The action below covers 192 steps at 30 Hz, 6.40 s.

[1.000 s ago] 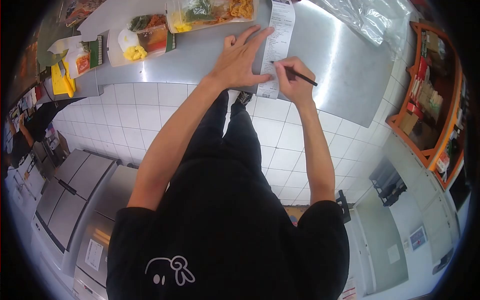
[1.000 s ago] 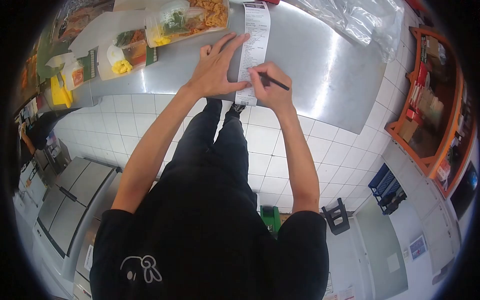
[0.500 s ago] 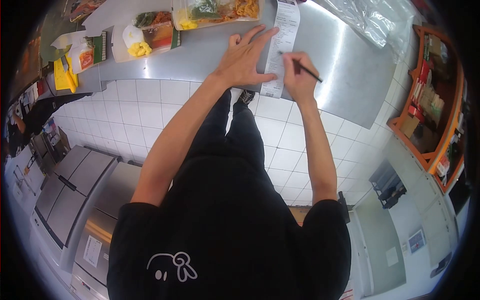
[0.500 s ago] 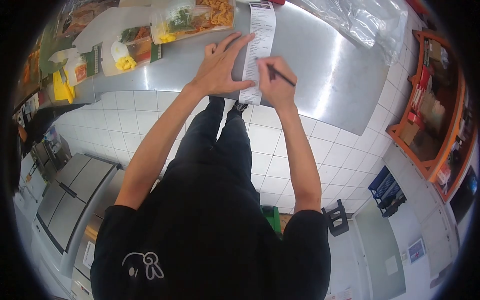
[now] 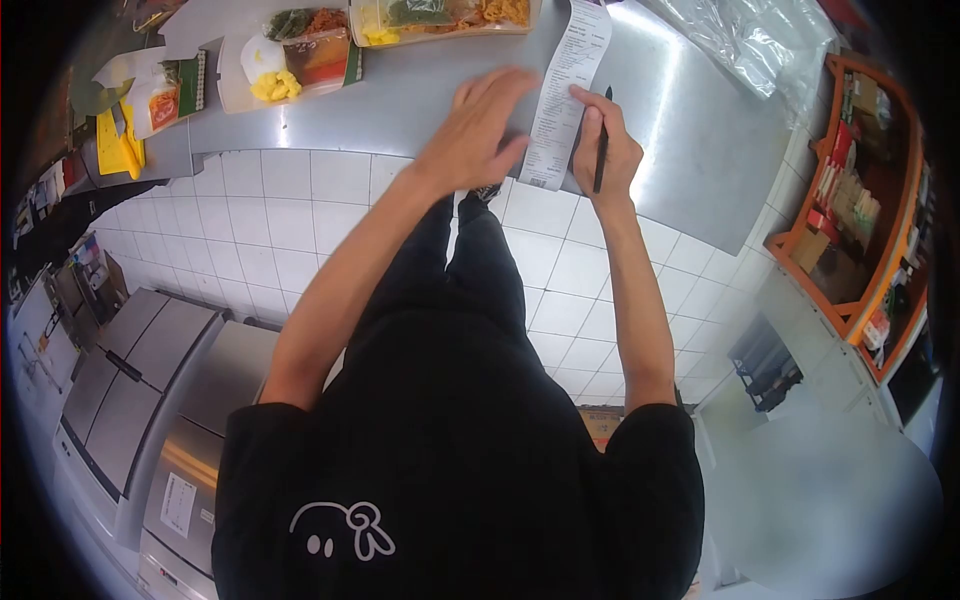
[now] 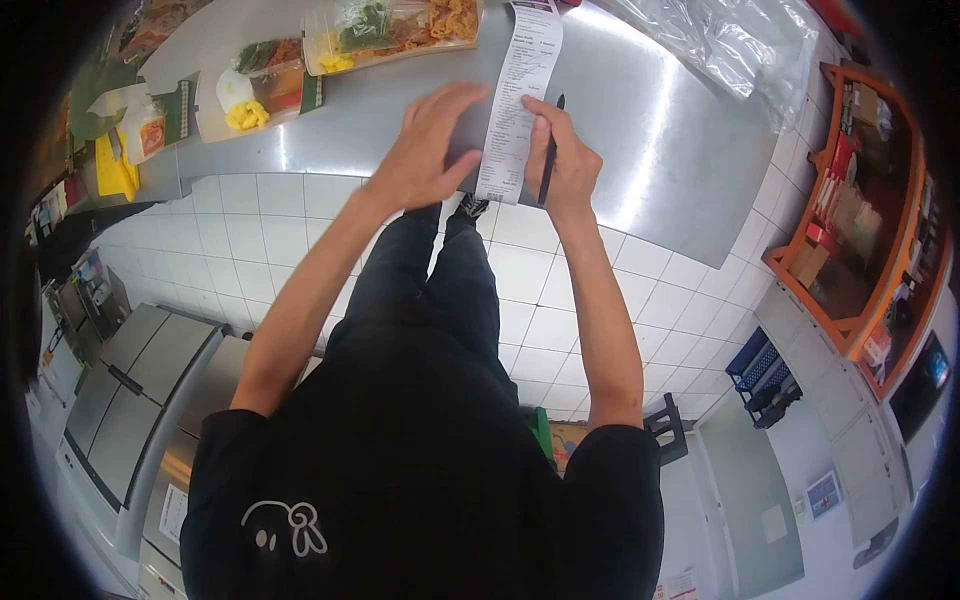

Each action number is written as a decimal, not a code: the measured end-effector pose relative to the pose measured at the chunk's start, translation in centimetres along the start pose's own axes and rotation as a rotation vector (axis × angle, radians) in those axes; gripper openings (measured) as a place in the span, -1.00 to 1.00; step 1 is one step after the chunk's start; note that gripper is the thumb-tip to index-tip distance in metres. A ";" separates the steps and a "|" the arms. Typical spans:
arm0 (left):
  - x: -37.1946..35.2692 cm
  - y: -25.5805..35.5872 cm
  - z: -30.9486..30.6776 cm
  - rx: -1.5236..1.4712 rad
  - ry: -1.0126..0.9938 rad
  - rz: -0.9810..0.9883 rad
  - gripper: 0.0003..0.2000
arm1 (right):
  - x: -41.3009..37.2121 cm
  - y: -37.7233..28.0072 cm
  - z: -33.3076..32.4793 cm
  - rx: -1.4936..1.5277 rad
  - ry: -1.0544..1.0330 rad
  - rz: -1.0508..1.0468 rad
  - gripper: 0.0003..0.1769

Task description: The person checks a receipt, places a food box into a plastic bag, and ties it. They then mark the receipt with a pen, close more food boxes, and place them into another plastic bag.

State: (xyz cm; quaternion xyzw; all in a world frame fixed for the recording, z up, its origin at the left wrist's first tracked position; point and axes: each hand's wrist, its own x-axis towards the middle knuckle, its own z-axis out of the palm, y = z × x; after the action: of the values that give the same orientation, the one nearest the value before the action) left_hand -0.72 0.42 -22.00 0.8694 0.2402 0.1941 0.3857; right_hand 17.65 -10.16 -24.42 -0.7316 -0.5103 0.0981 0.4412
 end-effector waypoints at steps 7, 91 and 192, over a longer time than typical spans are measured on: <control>-4.3 2.2 1.6 -0.005 0.065 -0.085 -0.57 | -0.2 -0.4 0.0 -0.024 0.017 -0.005 -0.78; 2.8 3.2 2.0 0.287 -0.180 -0.167 0.00 | -0.7 0.4 -3.9 0.368 -0.220 0.184 -0.96; 14.6 11.8 7.2 0.116 0.481 -0.297 -0.50 | 5.7 7.7 -31.9 -0.198 0.108 0.141 -0.20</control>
State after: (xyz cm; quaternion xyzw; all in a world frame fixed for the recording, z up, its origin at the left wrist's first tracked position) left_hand 17.99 -2.35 -15.26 0.7745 0.4600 0.3220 0.2914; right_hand 44.31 -23.52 -9.51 -0.8098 -0.4403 0.0387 0.3858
